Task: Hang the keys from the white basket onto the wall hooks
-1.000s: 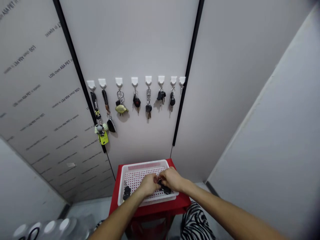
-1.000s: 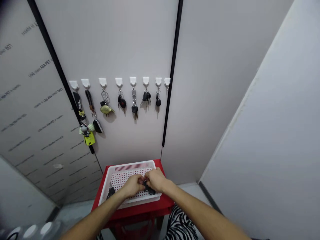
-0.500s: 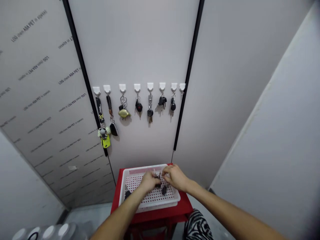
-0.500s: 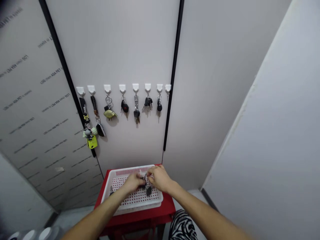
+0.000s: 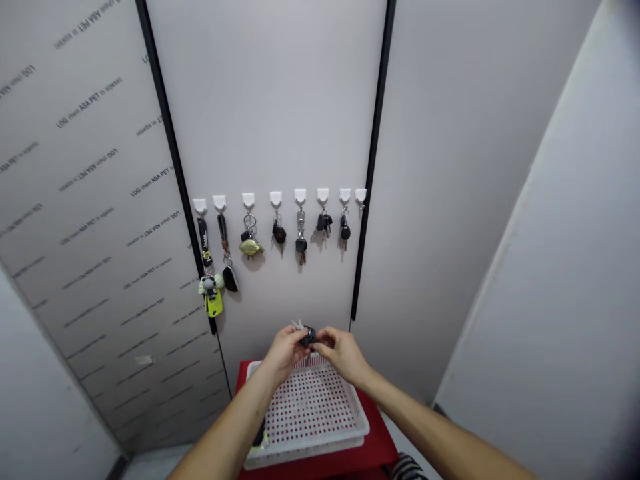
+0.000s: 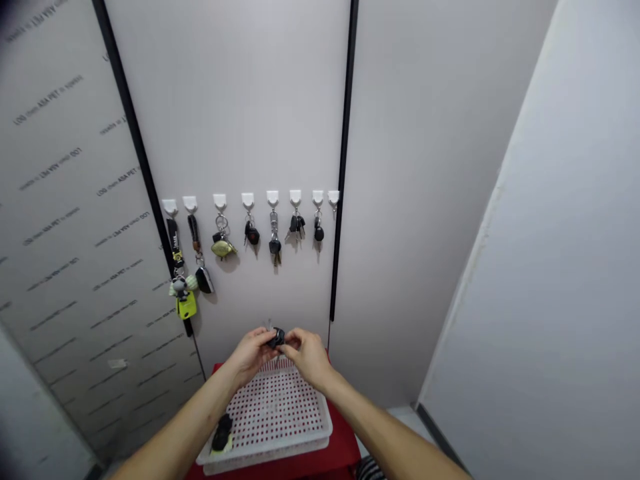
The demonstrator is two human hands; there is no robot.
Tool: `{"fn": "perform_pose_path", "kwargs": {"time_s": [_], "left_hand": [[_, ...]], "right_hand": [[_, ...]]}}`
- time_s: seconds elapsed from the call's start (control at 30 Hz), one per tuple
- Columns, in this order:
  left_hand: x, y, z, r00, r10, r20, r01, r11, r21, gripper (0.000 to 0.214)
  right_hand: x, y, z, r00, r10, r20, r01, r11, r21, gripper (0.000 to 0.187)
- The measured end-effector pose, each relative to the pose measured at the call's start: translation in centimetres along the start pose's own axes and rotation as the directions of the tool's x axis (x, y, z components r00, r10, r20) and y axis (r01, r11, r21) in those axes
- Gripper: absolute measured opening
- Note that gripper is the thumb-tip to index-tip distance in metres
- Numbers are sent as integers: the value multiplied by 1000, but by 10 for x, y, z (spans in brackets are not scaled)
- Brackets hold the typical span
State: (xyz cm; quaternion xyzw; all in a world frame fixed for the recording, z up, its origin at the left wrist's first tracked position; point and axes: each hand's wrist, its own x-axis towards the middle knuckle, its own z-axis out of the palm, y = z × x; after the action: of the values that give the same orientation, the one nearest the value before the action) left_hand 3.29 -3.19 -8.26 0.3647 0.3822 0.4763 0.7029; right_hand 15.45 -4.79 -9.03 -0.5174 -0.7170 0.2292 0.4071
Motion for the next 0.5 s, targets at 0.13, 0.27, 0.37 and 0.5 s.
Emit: {"fn": "perform_pose_path", "kwargs": {"time_s": [0.13, 0.27, 0.37, 0.5], "left_hand": [[-1, 5, 2, 999, -9, 45, 9, 1000, 2, 9], [-1, 13, 4, 994, -12, 106, 8, 999, 38, 10], [0, 16, 6, 997, 5, 81, -10, 998, 66, 10], [4, 22, 8, 995, 43, -87, -36, 996, 81, 16]], "right_hand": [[4, 0, -6, 999, -5, -50, 8, 998, 60, 20], [9, -1, -15, 997, -23, 72, 7, 978, 210, 21], [12, -2, -19, 993, -16, 114, -16, 961, 277, 13], [19, -8, -33, 994, 74, 85, -98, 939, 329, 13]]}}
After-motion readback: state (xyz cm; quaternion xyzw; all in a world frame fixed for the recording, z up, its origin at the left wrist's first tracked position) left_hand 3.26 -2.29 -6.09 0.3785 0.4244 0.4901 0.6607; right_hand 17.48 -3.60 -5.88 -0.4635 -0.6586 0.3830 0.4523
